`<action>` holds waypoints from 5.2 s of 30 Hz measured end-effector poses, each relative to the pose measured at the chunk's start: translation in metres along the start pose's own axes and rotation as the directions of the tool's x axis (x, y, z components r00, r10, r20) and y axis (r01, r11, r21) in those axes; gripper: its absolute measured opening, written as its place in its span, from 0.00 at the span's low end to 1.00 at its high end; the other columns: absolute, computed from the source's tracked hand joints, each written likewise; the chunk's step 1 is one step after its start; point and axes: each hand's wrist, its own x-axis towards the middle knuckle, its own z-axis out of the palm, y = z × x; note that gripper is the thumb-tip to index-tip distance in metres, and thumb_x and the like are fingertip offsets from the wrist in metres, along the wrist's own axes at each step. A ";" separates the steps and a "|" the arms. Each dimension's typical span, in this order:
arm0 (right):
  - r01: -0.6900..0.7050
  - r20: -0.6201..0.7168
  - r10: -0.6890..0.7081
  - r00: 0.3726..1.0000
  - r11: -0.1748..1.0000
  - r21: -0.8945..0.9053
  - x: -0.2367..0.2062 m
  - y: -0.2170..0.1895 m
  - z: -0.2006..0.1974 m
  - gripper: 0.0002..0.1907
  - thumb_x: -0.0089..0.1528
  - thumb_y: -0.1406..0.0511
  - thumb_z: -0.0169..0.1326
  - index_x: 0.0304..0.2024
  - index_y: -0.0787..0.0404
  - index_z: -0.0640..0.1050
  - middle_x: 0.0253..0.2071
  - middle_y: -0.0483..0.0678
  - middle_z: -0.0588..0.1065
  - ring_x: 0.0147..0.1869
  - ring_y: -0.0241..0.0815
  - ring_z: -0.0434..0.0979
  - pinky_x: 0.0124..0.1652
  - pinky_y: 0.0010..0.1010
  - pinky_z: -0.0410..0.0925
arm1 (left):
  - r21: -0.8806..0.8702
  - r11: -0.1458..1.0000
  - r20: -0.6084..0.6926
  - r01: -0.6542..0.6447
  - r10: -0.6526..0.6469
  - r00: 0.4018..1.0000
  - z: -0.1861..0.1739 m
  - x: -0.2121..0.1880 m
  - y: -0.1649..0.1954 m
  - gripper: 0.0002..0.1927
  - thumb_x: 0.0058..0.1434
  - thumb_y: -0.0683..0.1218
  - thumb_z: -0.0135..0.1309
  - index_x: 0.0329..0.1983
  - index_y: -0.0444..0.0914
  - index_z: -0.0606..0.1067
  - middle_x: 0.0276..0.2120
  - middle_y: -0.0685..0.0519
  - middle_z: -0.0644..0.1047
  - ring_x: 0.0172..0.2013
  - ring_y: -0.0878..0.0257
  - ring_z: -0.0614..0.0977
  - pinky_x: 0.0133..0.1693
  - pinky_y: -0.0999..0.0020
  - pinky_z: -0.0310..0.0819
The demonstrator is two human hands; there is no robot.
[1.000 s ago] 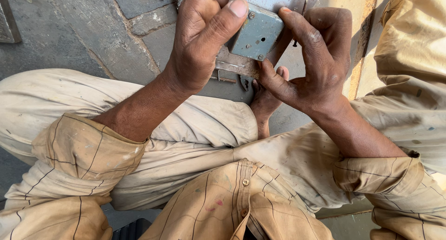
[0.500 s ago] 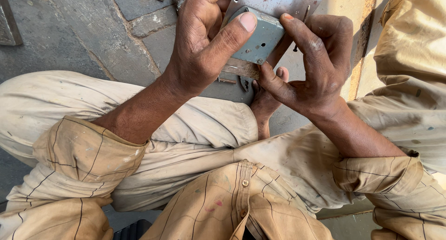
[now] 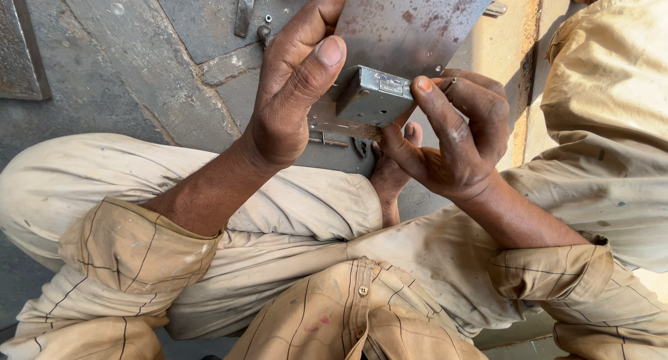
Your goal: The person sits on the ground and assembles a metal lock mechanism onto a flat metal plate. They align the lock body, insert pins, and use a hammer to secure the components. The person repeatedly checks the fit and adjusts the parts during the process.
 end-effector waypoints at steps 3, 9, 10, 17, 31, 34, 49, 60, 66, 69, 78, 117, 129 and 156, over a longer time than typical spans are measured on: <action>0.006 -0.016 -0.006 1.000 1.000 0.016 0.000 0.000 0.001 0.32 0.65 0.69 0.71 0.68 0.60 0.70 0.55 0.50 0.65 0.57 0.50 0.74 0.51 0.36 0.72 | -0.037 0.999 0.006 0.014 -0.013 1.000 0.002 0.000 0.003 0.23 0.81 0.56 0.43 0.64 0.33 0.67 0.52 0.53 0.75 0.51 0.70 0.72 0.59 0.73 0.65; 0.015 -0.010 -0.015 1.000 1.000 -0.008 0.001 -0.001 0.000 0.33 0.62 0.70 0.71 0.65 0.60 0.70 0.53 0.50 0.66 0.54 0.50 0.74 0.48 0.36 0.71 | -0.033 0.999 0.013 0.006 -0.006 1.000 0.002 -0.001 0.004 0.22 0.82 0.55 0.42 0.64 0.33 0.67 0.53 0.54 0.74 0.52 0.71 0.72 0.60 0.74 0.65; 0.018 -0.008 -0.019 1.000 1.000 -0.009 0.001 -0.001 -0.001 0.33 0.62 0.69 0.72 0.66 0.61 0.70 0.53 0.50 0.66 0.55 0.51 0.74 0.49 0.37 0.71 | -0.031 1.000 0.015 -0.004 0.004 1.000 0.003 -0.001 0.003 0.22 0.82 0.55 0.42 0.65 0.33 0.67 0.54 0.54 0.74 0.53 0.72 0.72 0.61 0.74 0.64; 0.028 -0.010 -0.028 1.000 1.000 -0.004 0.001 -0.001 0.000 0.34 0.63 0.67 0.75 0.67 0.61 0.72 0.53 0.49 0.65 0.54 0.50 0.73 0.48 0.36 0.71 | 0.006 0.996 -0.051 0.087 -0.087 0.995 0.003 0.000 0.001 0.20 0.81 0.50 0.42 0.66 0.33 0.70 0.41 0.56 0.74 0.40 0.73 0.69 0.50 0.75 0.65; -0.037 0.005 0.037 0.999 0.999 -0.030 0.001 -0.002 0.001 0.33 0.61 0.68 0.74 0.66 0.62 0.74 0.50 0.50 0.68 0.53 0.49 0.71 0.47 0.37 0.70 | 0.050 0.997 -0.061 0.059 -0.056 0.997 -0.001 -0.005 -0.009 0.15 0.84 0.50 0.42 0.59 0.34 0.73 0.41 0.57 0.75 0.39 0.74 0.69 0.47 0.76 0.66; -0.030 0.006 0.030 1.000 0.999 -0.032 0.001 -0.002 0.001 0.34 0.60 0.67 0.74 0.65 0.63 0.73 0.50 0.51 0.68 0.52 0.49 0.71 0.47 0.38 0.69 | 0.041 0.998 -0.050 0.040 -0.038 0.998 -0.001 -0.004 -0.009 0.15 0.84 0.50 0.42 0.60 0.35 0.72 0.43 0.57 0.75 0.41 0.74 0.70 0.49 0.76 0.67; -0.051 0.032 0.050 0.998 0.999 0.010 0.001 -0.001 0.001 0.36 0.60 0.67 0.75 0.67 0.65 0.72 0.50 0.52 0.68 0.48 0.48 0.69 0.45 0.37 0.66 | 0.105 0.994 -0.065 -0.019 0.026 0.998 -0.001 -0.005 -0.010 0.14 0.83 0.50 0.42 0.47 0.35 0.71 0.35 0.60 0.68 0.36 0.74 0.65 0.42 0.75 0.63; -0.075 0.070 0.068 0.995 0.993 0.094 0.002 0.004 0.007 0.35 0.65 0.63 0.74 0.69 0.66 0.72 0.52 0.54 0.65 0.49 0.44 0.69 0.44 0.34 0.67 | 0.100 0.994 -0.157 0.041 -0.025 0.987 -0.007 -0.010 -0.035 0.21 0.84 0.49 0.46 0.32 0.37 0.69 0.22 0.61 0.64 0.24 0.74 0.61 0.29 0.74 0.55; -0.101 0.093 0.088 0.992 0.985 0.139 0.002 0.006 0.008 0.34 0.65 0.62 0.70 0.68 0.68 0.72 0.52 0.54 0.64 0.50 0.44 0.70 0.44 0.33 0.68 | 0.045 0.995 -0.193 0.091 -0.081 0.978 -0.008 -0.013 -0.041 0.21 0.82 0.49 0.47 0.30 0.37 0.72 0.21 0.61 0.66 0.23 0.75 0.62 0.27 0.74 0.55; -0.108 0.098 0.095 0.991 0.985 0.138 0.001 0.005 0.009 0.34 0.65 0.61 0.70 0.67 0.68 0.72 0.51 0.54 0.64 0.49 0.43 0.71 0.44 0.32 0.68 | 0.064 0.993 -0.207 0.099 -0.083 0.975 -0.007 -0.012 -0.043 0.23 0.82 0.48 0.48 0.27 0.37 0.70 0.20 0.62 0.64 0.22 0.75 0.61 0.27 0.74 0.52; -0.125 0.134 0.100 0.986 0.973 0.195 0.000 0.008 0.010 0.33 0.67 0.65 0.69 0.69 0.67 0.71 0.53 0.52 0.61 0.50 0.43 0.70 0.44 0.29 0.68 | 0.036 0.994 -0.232 0.106 -0.095 0.968 -0.007 -0.013 -0.050 0.22 0.81 0.46 0.51 0.27 0.34 0.73 0.21 0.62 0.66 0.23 0.75 0.63 0.28 0.73 0.55; -0.167 0.215 0.099 0.972 0.929 0.330 -0.002 0.012 0.009 0.31 0.69 0.65 0.65 0.71 0.67 0.69 0.58 0.50 0.60 0.49 0.38 0.70 0.46 0.27 0.68 | 0.107 0.984 -0.259 0.143 -0.111 0.959 -0.013 -0.024 -0.074 0.13 0.79 0.46 0.52 0.41 0.34 0.81 0.28 0.60 0.75 0.28 0.74 0.74 0.34 0.74 0.70; -0.130 0.186 0.077 0.979 0.948 0.290 -0.004 0.014 0.013 0.31 0.69 0.66 0.67 0.72 0.64 0.70 0.56 0.50 0.62 0.45 0.36 0.70 0.43 0.26 0.68 | 0.097 0.983 -0.262 0.153 -0.123 0.957 -0.013 -0.022 -0.074 0.13 0.77 0.47 0.51 0.41 0.35 0.81 0.27 0.59 0.76 0.30 0.73 0.76 0.36 0.72 0.72; -0.199 0.205 0.149 0.967 0.947 0.252 0.003 0.004 0.006 0.32 0.68 0.68 0.70 0.70 0.66 0.70 0.52 0.50 0.61 0.50 0.38 0.67 0.46 0.28 0.68 | 0.108 0.991 -0.093 0.081 -0.071 0.993 -0.003 -0.008 -0.025 0.14 0.70 0.42 0.59 0.52 0.36 0.66 0.42 0.54 0.76 0.43 0.70 0.82 0.48 0.71 0.82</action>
